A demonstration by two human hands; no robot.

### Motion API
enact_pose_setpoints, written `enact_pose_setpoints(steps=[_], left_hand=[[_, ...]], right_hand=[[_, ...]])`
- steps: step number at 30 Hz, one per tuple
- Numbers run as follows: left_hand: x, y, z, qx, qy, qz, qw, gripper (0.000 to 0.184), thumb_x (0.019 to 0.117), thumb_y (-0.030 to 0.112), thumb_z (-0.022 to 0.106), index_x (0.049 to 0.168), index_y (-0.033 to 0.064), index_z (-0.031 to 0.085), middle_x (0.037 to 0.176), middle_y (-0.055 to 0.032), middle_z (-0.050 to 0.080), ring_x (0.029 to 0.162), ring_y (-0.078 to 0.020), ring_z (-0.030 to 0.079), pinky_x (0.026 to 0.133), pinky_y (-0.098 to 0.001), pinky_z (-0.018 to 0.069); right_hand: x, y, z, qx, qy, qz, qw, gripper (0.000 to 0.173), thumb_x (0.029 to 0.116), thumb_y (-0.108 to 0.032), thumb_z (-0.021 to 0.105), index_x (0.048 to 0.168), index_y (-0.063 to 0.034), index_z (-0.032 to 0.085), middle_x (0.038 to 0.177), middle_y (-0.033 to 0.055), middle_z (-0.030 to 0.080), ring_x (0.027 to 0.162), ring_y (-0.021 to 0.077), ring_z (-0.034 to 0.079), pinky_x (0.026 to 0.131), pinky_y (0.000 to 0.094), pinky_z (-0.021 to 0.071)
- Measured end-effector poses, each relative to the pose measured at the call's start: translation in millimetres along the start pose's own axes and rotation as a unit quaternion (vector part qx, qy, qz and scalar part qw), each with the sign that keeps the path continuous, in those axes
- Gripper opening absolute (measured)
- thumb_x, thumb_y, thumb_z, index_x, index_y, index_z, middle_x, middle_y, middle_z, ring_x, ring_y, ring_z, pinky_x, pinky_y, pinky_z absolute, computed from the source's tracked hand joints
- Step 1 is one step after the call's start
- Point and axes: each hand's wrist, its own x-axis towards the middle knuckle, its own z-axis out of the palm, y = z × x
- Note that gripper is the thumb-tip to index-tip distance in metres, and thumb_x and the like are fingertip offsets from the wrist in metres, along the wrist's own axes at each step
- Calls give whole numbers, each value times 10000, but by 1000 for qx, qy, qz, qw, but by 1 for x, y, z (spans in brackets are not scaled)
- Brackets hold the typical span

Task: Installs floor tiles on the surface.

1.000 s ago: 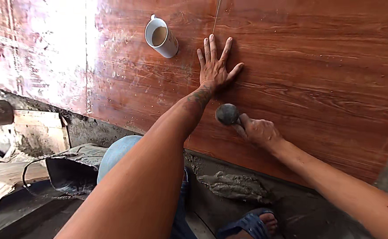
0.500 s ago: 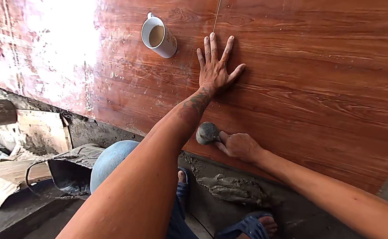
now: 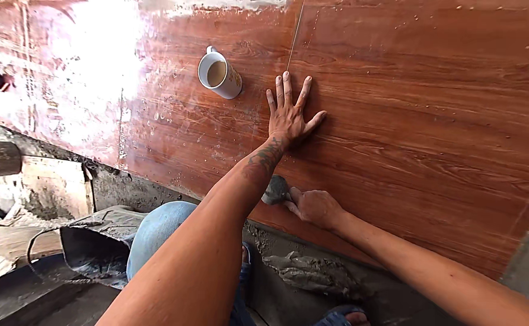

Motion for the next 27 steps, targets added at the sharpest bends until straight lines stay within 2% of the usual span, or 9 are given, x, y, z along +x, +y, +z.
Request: enact_pose_setpoints(steps=[2,4,7,8,11,14,16,21,27], left_hand=[[-3,-1,-1,-7,12,10,1000,981,862,879,287,1655,312,177,1702,-244,91,1578,-430,67,1227,-689,47],[2,1,-3,-15,23,14,1000,983,866,878,288,1656,304,178,1701,-247,94,1578,-433,62,1230,-686,45],[2,1,0,-19,13,1,1000,931,906,837,252,1658,296,163,1707,-231,77,1582,-419,45,1232,-676,46],[1,0,1,-24,15,0,1000,887,938,790,243,1659,279,167,1708,-229,74,1583,-416,46,1233,-677,53],[-3,0,3,-49,29,1,998,781,1006,651,224,1665,240,142,1719,-205,-21,1588,-397,-21,1235,-672,27],[-2,-1,6,-41,26,-2,999,795,994,675,224,1663,252,152,1719,-203,-3,1588,-400,-1,1230,-677,38],[-1,-1,7,-35,21,-2,999,808,986,698,214,1661,258,158,1719,-204,11,1587,-405,11,1225,-684,45],[1,0,6,-24,0,-7,1000,822,975,712,218,1663,269,140,1717,-210,12,1586,-405,12,1226,-684,36],[2,1,2,-26,-11,-13,1000,820,975,712,206,1663,271,132,1717,-213,4,1587,-403,0,1228,-678,28]], right_hand=[[0,1,-10,7,-27,18,999,577,1089,-512,331,1114,-1,598,789,217,664,779,443,710,661,595,558],[-8,16,-20,-15,-11,20,1000,523,1080,-495,374,1095,-27,604,757,196,665,744,427,713,641,591,565],[-35,56,-25,-70,92,11,993,463,1046,-474,450,958,-58,633,625,127,626,589,352,693,522,530,555],[-45,70,-30,-77,118,28,990,474,1039,-473,460,957,-45,648,624,136,634,585,356,697,518,536,554],[-59,98,-58,-55,169,136,975,570,1058,-493,421,1115,19,665,724,210,686,678,431,720,589,602,563],[-34,109,-91,-20,238,204,949,582,1088,-483,372,1168,26,643,788,219,690,749,426,723,646,592,572],[-5,110,-118,11,245,238,940,542,1097,-469,383,1160,10,627,834,223,687,823,428,715,712,598,561],[58,100,-153,29,346,281,895,590,1091,-531,362,1042,-7,628,813,205,669,773,408,705,648,590,555],[96,89,-183,66,292,337,893,612,1097,-533,334,1071,-4,640,978,235,701,965,417,707,784,602,547]])
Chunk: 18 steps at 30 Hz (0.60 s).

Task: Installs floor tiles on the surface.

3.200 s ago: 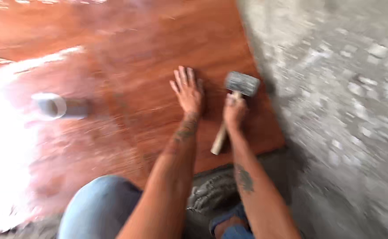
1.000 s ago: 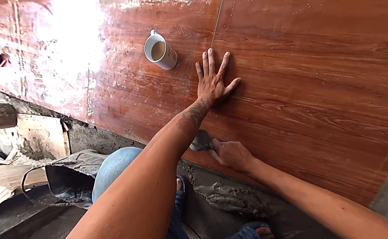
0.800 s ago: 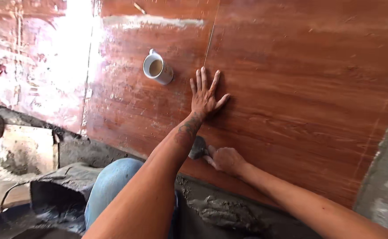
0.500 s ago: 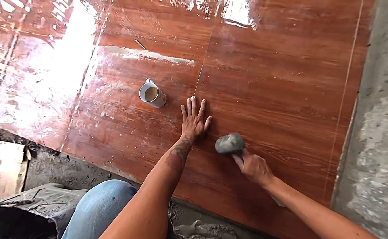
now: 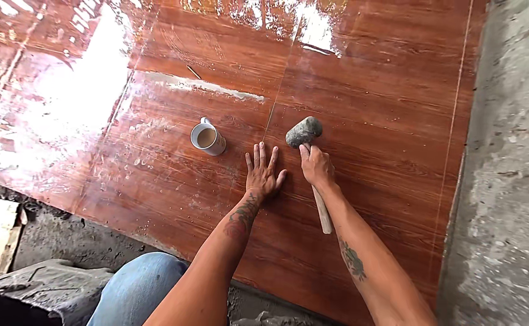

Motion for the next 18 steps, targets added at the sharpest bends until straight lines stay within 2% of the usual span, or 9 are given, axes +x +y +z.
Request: enact_pose_setpoints(steps=[3,8,11,14,15,18], left_hand=[[0,0,0,-1,-2,-1,1000,829,967,717,207,1663,271,140,1713,-224,6,1584,-415,4,1228,-680,26],[-3,-1,0,-3,0,1,1000,829,967,719,198,1663,274,132,1714,-220,3,1585,-412,-3,1228,-679,27],[-1,0,0,-9,0,-1,1000,836,963,717,221,1663,267,141,1713,-227,0,1586,-408,-3,1228,-683,27],[-2,-1,-1,-5,-2,-1,1000,837,961,716,222,1662,265,148,1714,-221,-1,1587,-404,-1,1223,-688,27],[-2,-1,0,-4,-1,0,1000,835,961,713,223,1662,264,154,1714,-221,5,1586,-405,2,1223,-689,29],[0,0,1,0,-4,1,1000,835,965,715,213,1662,260,154,1712,-227,-1,1585,-410,-3,1224,-691,30]], right_hand=[[-9,1,13,33,69,-13,997,609,1091,-558,314,1013,-32,611,809,203,657,751,392,696,610,563,549],[-6,-7,3,57,35,16,998,631,1094,-556,298,1032,-19,623,918,244,667,871,428,693,677,608,541],[-9,-8,14,51,64,5,997,628,1088,-571,290,1023,-36,613,860,215,666,792,405,697,627,581,552],[3,-16,11,45,14,32,998,592,1101,-520,326,1077,-20,642,985,228,704,951,404,712,767,597,554],[4,-20,6,44,13,29,999,587,1103,-517,323,1066,-23,640,995,226,700,965,401,707,779,594,551],[-6,-18,14,39,69,1,997,592,1100,-529,317,1071,-30,633,910,224,687,855,410,709,679,588,561]])
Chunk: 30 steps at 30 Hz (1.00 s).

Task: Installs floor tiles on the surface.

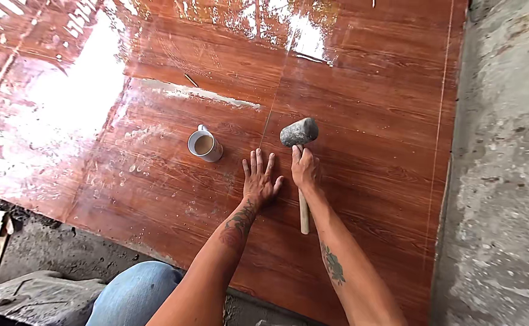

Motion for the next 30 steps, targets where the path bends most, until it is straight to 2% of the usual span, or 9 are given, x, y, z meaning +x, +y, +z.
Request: enact_pose_setpoints(steps=[1,4,9,11,13,16,21,25,30], left_hand=[[0,0,0,2,-5,-1,1000,838,962,718,209,1663,261,144,1712,-227,-10,1585,-411,-9,1223,-688,28],[0,-1,-1,5,-8,0,1000,844,960,721,205,1665,262,123,1712,-227,-29,1585,-409,-21,1225,-685,20],[1,1,0,8,-6,1,1000,843,962,719,188,1663,253,142,1708,-240,-21,1583,-421,-11,1222,-688,31],[1,1,-1,10,-5,2,1000,842,964,716,193,1663,249,145,1708,-241,-17,1582,-424,-9,1223,-684,33],[0,2,-2,10,-3,4,1000,841,967,713,195,1664,246,138,1708,-241,-15,1582,-426,-9,1223,-685,35],[2,3,-1,8,3,2,1000,840,964,717,193,1663,254,143,1710,-235,-12,1584,-417,-5,1228,-680,35],[2,3,-3,16,-8,3,1000,837,969,708,193,1665,250,119,1708,-241,-17,1584,-417,-3,1222,-687,40],[3,2,-2,7,9,5,1000,844,971,720,198,1661,235,168,1708,-240,24,1583,-419,28,1217,-705,63],[-1,1,2,9,23,11,1000,853,971,716,195,1661,214,165,1704,-246,62,1583,-416,50,1211,-706,73]], right_hand=[[0,2,6,-5,-1,3,1000,584,1100,-524,322,1067,-29,630,898,222,690,846,408,713,676,582,561],[13,-5,0,-10,-56,35,998,570,1100,-512,343,1086,-29,647,1006,212,713,981,387,714,799,583,554],[5,1,3,-1,-1,18,1000,589,1103,-523,306,1062,-32,629,931,216,696,884,402,717,701,577,567],[8,1,1,-1,-32,34,999,590,1107,-513,314,1086,-18,634,993,235,705,959,418,713,752,594,558],[9,-2,-7,5,-33,25,999,583,1108,-503,322,1082,-14,639,997,246,695,967,426,702,748,605,549],[5,4,0,-4,13,23,1000,580,1096,-533,333,1032,-43,638,898,203,695,859,391,716,691,573,566],[7,19,8,-13,-7,56,998,570,1094,-536,342,1046,-55,642,927,193,712,912,380,723,744,573,563],[-8,31,8,-17,11,61,998,556,1091,-521,372,1125,-54,672,994,189,730,980,369,724,812,566,569],[-30,48,4,-34,40,113,992,521,1087,-510,394,1125,-69,669,974,155,742,954,325,742,795,508,584]])
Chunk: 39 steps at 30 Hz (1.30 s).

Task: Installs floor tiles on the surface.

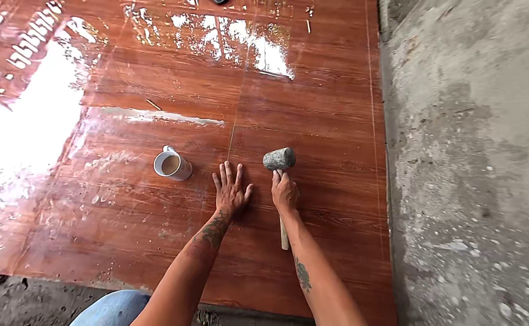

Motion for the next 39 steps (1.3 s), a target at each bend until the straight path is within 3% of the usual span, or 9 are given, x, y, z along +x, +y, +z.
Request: enact_pose_setpoints(steps=[2,5,8,11,20,25,31,37,39], left_hand=[[5,2,2,-16,42,4,999,848,972,685,249,1627,147,292,1689,-254,150,1574,-426,114,1207,-705,90],[48,14,-5,-83,73,17,994,688,1003,516,366,1456,17,505,1652,-202,309,1564,-384,205,1234,-653,121],[116,28,-7,-104,41,58,992,611,1086,432,296,1576,73,360,1661,-135,324,1560,-336,239,1245,-606,176],[160,37,-3,-90,30,101,990,607,1097,422,193,1605,120,331,1688,-73,285,1576,-300,198,1240,-617,144],[164,32,2,-87,57,153,983,558,1085,377,224,1564,177,427,1652,-33,367,1555,-254,271,1248,-559,198],[165,32,0,-73,40,154,985,598,1074,453,174,1606,248,351,1689,19,290,1574,-224,216,1252,-574,159],[165,33,1,-92,51,209,972,533,1103,392,228,1563,224,437,1649,27,378,1552,-220,280,1256,-545,184],[168,34,-2,-95,40,205,973,542,1102,411,209,1580,249,407,1665,54,343,1561,-192,254,1262,-528,170],[167,33,-3,-91,36,203,974,542,1103,405,208,1583,246,402,1666,53,341,1561,-195,254,1261,-527,171]], right_hand=[[-1,-1,-3,-3,-4,-1,1000,518,1092,-491,383,1147,-65,672,988,146,750,962,315,745,810,505,584],[-2,-6,-2,-12,-10,-6,1000,498,1094,-468,379,1170,-73,672,985,134,758,964,309,749,815,499,585],[-1,-3,3,-15,-2,-6,1000,486,1094,-469,378,1182,-94,675,984,117,761,956,298,753,800,489,594],[0,-5,5,-17,8,-13,1000,482,1092,-467,378,1165,-101,684,969,111,761,943,283,753,788,480,594],[2,-2,8,-24,2,-19,1000,498,1090,-493,381,1145,-101,684,945,97,757,921,269,753,774,466,595],[17,-5,-1,10,1,8,1000,526,1093,-496,388,1136,-58,675,991,151,741,978,313,734,827,508,575],[52,-3,-21,57,6,35,998,536,1097,-486,390,1160,-31,667,1022,205,723,997,362,717,858,559,559],[54,-3,-31,53,64,55,995,517,1100,-463,401,1145,-20,664,1014,206,723,998,359,717,856,547,556],[58,-1,-29,21,30,74,997,517,1099,-476,388,1171,-41,657,1056,196,726,1044,349,713,872,536,554]])
